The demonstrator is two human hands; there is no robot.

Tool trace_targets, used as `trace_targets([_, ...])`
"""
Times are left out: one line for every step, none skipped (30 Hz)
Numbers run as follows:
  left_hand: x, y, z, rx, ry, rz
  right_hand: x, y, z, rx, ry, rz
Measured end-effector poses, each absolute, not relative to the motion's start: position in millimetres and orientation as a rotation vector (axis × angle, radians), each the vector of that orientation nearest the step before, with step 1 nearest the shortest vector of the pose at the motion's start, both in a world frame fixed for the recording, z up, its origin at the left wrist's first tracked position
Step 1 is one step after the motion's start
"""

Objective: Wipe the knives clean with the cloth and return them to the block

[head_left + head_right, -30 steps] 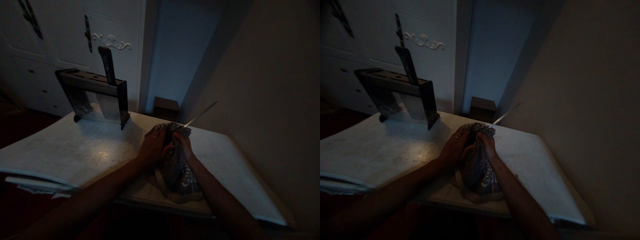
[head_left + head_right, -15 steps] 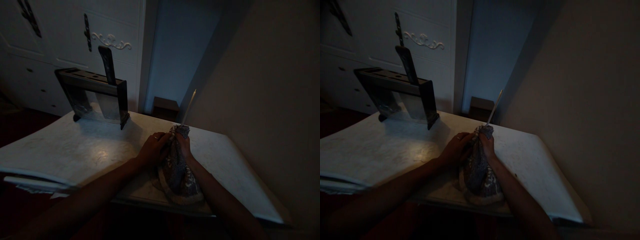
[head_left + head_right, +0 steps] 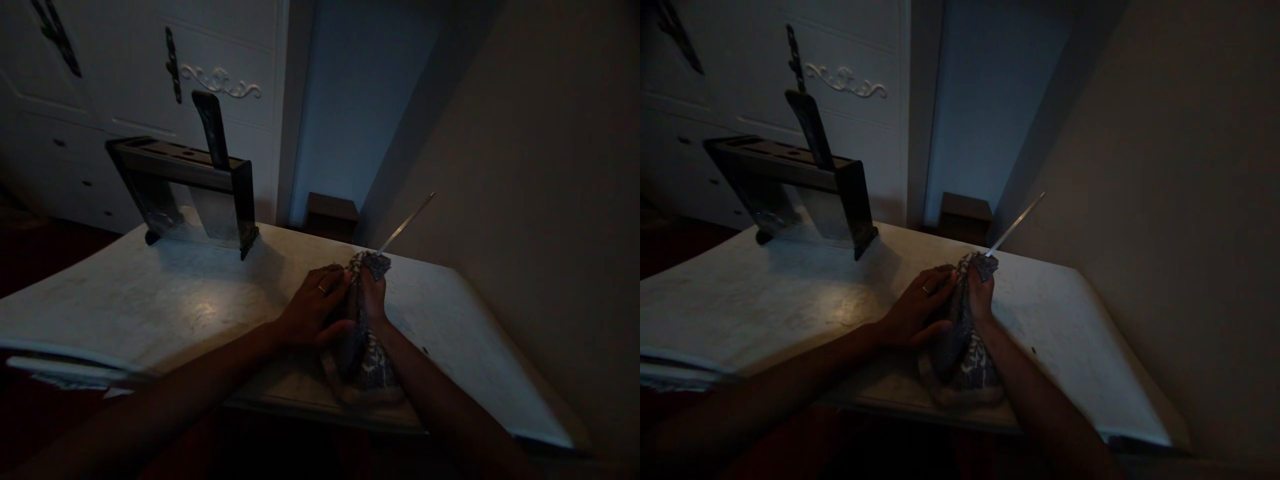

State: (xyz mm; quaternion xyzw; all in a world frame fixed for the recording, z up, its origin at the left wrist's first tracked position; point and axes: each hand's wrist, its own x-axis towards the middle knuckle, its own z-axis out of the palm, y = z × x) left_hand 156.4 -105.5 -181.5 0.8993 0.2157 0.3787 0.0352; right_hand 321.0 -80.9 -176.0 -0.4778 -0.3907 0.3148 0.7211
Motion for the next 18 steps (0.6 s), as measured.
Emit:
trace_targets([158.0, -105.8, -182.9, 2.775, 0.702, 1.134, 319.7, -81.6, -174.5, -1.057, -0.853, 0.688])
trace_targets([159.9, -106.0, -184.3, 2.779, 0.761, 1.112, 318.6, -82.4, -173.0, -1.061, -0.840, 0.685])
trace_targets([161.9, -106.1, -185.8, 2.782, 0.827, 1.099, 317.7, -83.2, -171.6, -1.066, -0.829, 0.691])
trace_targets([163.8, -105.9, -187.0, 2.784, 0.887, 1.091, 317.2, -84.0, -170.3, -1.071, -0.820, 0.704])
trace_targets([165.3, -105.5, -188.1, 2.788, 0.927, 1.092, 317.0, -84.6, -169.2, -1.072, -0.811, 0.724])
trace_targets([166.3, -104.8, -188.9, 2.795, 0.949, 1.096, 317.1, -85.2, -168.3, -1.070, -0.806, 0.748])
trace_targets([166.7, -104.1, -189.4, 2.806, 0.955, 1.097, 317.4, -85.6, -167.5, -1.065, -0.802, 0.778])
trace_targets([166.7, -103.3, -189.7, 2.818, 0.949, 1.095, 318.0, -85.8, -167.0, -1.058, -0.797, 0.811])
trace_targets([166.5, -102.6, -189.8, 2.830, 0.945, 1.088, 318.6, -85.8, -166.7, -1.054, -0.788, 0.847])
trace_targets([166.2, -102.1, -189.8, 2.838, 0.953, 1.082, 319.4, -85.8, -166.6, -1.051, -0.777, 0.879])
trace_targets([165.9, -101.8, -189.8, 2.843, 0.971, 1.076, 320.2, -85.6, -166.6, -1.050, -0.769, 0.905])
trace_targets([165.7, -101.6, -189.9, 2.844, 0.995, 1.072, 321.1, -85.4, -166.8, -1.049, -0.768, 0.925])
trace_targets([165.5, -101.4, -189.9, 2.846, 1.018, 1.075, 321.9, -85.1, -167.0, -1.047, -0.773, 0.940])
trace_targets([165.4, -101.2, -189.8, 2.849, 1.039, 1.085, 322.7, -85.0, -167.2, -1.043, -0.779, 0.955])
trace_targets([165.1, -101.0, -189.6, 2.856, 1.050, 1.103, 323.5, -84.9, -167.3, -1.039, -0.783, 0.977])
trace_targets([164.6, -100.6, -189.3, 2.868, 1.048, 1.132, 324.0, -85.0, -167.3, -1.036, -0.784, 1.011])
trace_targets([163.8, -100.1, -188.7, 2.882, 1.036, 1.168, 324.5, -85.4, -167.0, -1.036, -0.785, 1.056])
trace_targets([162.8, -99.6, -188.1, 2.896, 1.022, 1.208, 324.6, -85.9, -166.5, -1.035, -0.795, 1.093])
